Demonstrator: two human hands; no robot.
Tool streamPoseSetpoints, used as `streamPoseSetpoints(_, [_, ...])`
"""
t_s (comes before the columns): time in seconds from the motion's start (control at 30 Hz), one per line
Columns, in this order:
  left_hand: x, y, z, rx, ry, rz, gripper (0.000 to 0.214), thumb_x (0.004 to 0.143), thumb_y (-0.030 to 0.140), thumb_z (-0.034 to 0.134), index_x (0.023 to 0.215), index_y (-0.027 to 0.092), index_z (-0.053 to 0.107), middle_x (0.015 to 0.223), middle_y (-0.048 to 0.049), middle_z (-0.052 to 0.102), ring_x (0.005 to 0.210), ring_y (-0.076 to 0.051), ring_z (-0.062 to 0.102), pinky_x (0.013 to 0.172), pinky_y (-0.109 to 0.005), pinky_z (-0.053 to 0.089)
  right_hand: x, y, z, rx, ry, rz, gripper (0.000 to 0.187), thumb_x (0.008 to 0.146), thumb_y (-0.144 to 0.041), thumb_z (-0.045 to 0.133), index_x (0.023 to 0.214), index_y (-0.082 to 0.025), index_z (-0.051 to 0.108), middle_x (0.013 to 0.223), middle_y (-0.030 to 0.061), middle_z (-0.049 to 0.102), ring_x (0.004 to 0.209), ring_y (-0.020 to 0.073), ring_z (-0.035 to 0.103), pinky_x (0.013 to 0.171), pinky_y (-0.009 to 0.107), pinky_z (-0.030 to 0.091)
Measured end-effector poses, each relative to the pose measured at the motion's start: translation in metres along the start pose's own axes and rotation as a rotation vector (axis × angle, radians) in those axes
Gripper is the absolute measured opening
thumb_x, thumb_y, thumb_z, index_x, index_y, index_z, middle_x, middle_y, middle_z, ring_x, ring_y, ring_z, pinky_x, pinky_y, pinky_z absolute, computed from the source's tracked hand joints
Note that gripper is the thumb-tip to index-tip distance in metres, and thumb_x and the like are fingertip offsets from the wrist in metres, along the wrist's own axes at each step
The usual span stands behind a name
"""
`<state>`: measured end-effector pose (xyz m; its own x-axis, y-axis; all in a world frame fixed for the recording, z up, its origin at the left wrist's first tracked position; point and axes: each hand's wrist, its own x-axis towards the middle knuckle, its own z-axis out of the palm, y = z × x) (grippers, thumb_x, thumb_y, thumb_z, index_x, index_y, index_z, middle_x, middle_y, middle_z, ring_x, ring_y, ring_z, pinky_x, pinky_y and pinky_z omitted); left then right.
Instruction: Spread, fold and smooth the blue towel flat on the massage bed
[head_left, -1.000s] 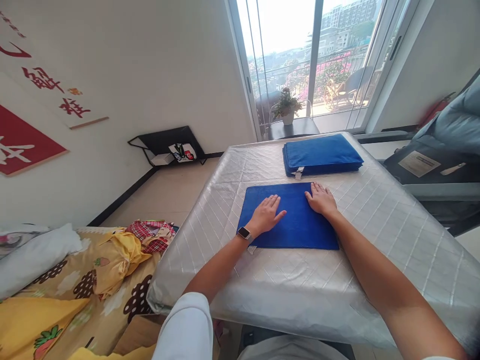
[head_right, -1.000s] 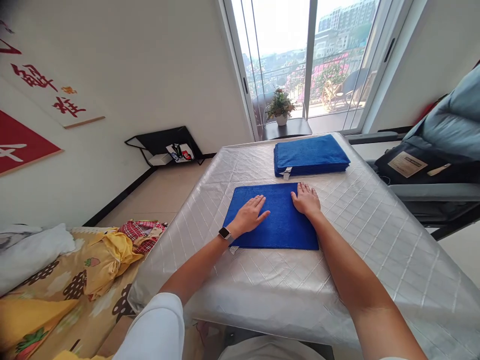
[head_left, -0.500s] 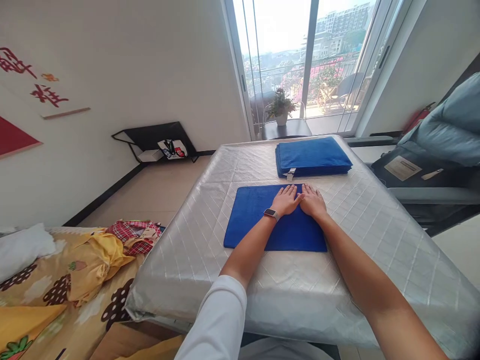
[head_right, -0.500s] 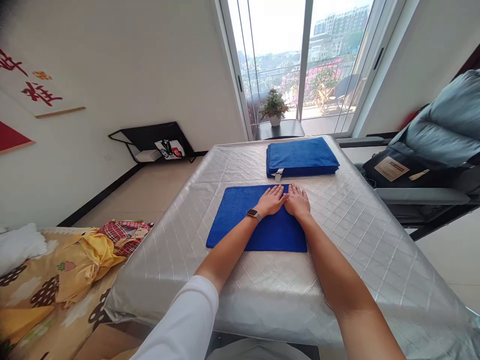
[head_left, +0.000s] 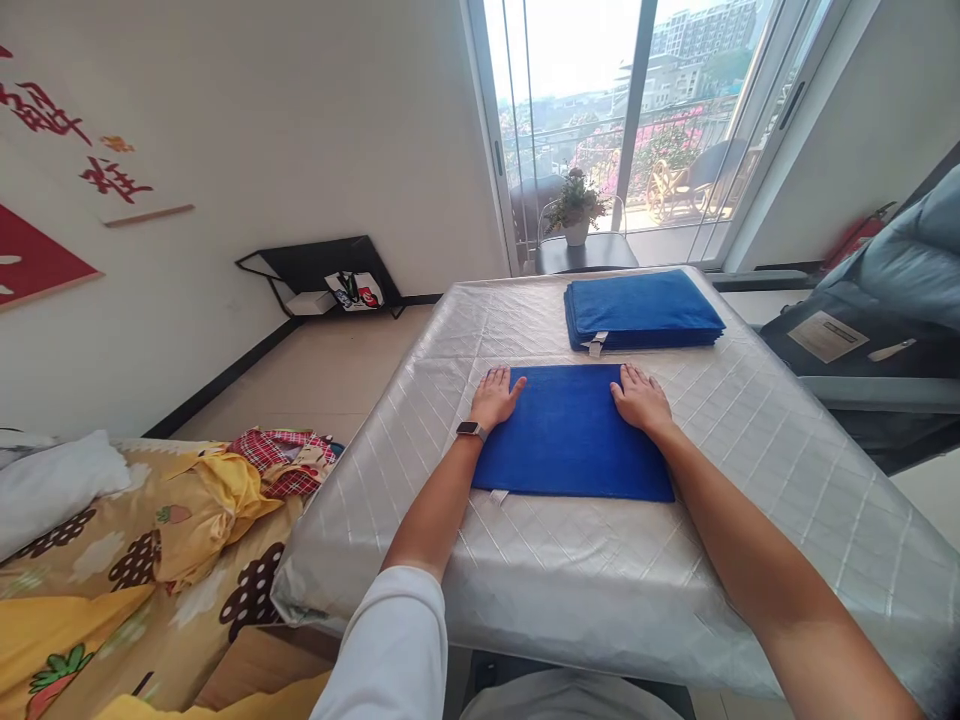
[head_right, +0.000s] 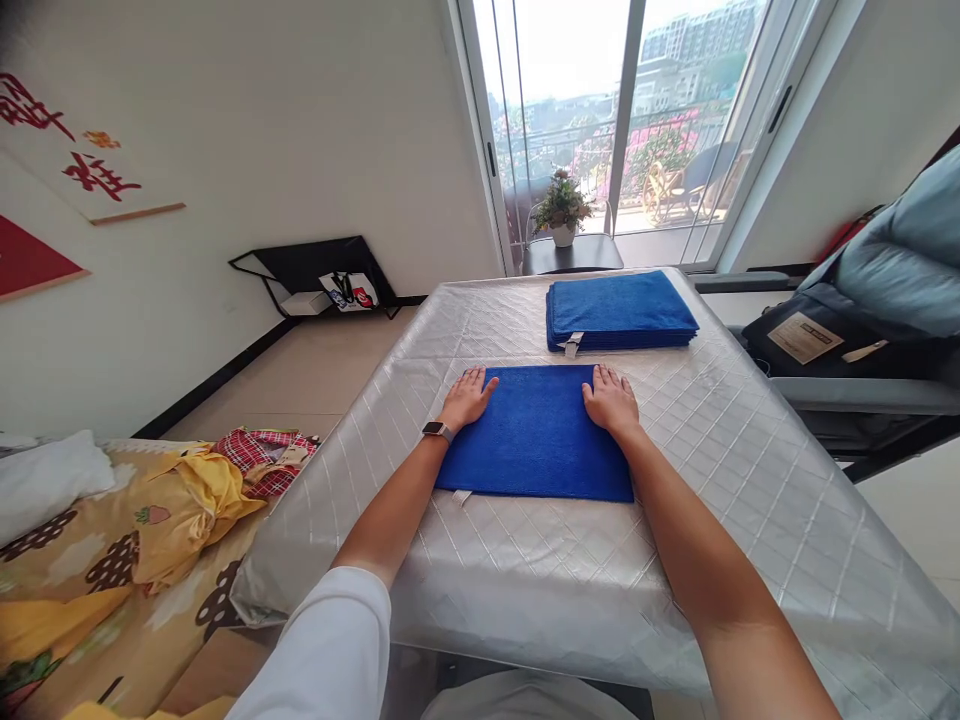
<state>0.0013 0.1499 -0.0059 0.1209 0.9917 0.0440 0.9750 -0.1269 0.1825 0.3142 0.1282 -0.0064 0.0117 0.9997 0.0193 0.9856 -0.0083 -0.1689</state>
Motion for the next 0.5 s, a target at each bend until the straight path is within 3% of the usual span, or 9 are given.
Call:
streamPoseSetpoints(0.17, [-0.0026,-0.0067,-0.0004,-0.005,0.0,-0.016,0.091,0.102,0.069,0.005,0.162,0.005,0.027,0.17,-0.0146,0.023,0.159,-0.025,0.018,0.13,-0.039,0.013,0.0008,0.0007,0.0015,-0.01,0.005,0.003,0.069,0.106,-0.043,0.018,0.164,-0.005,0.026,0.171,0.0109,0.022,0.157,0.0216,0.021,0.128,0.043,0.015])
streamPoseSetpoints(0.5, [0.0004,-0.0071,0.0013,-0.037,-0.006,-0.01,0.091,0.101,0.069,0.006,0.163,0.006,0.026,0.171,-0.0138,0.021,0.159,-0.025,0.016,0.13,-0.04,0.013,0.0036,0.0008,0.0005,-0.023,-0.023,0.013,0.071,0.106,-0.043,0.017,0.164,-0.004,0.025,0.171,0.0109,0.021,0.157,0.0227,0.021,0.128,0.044,0.016])
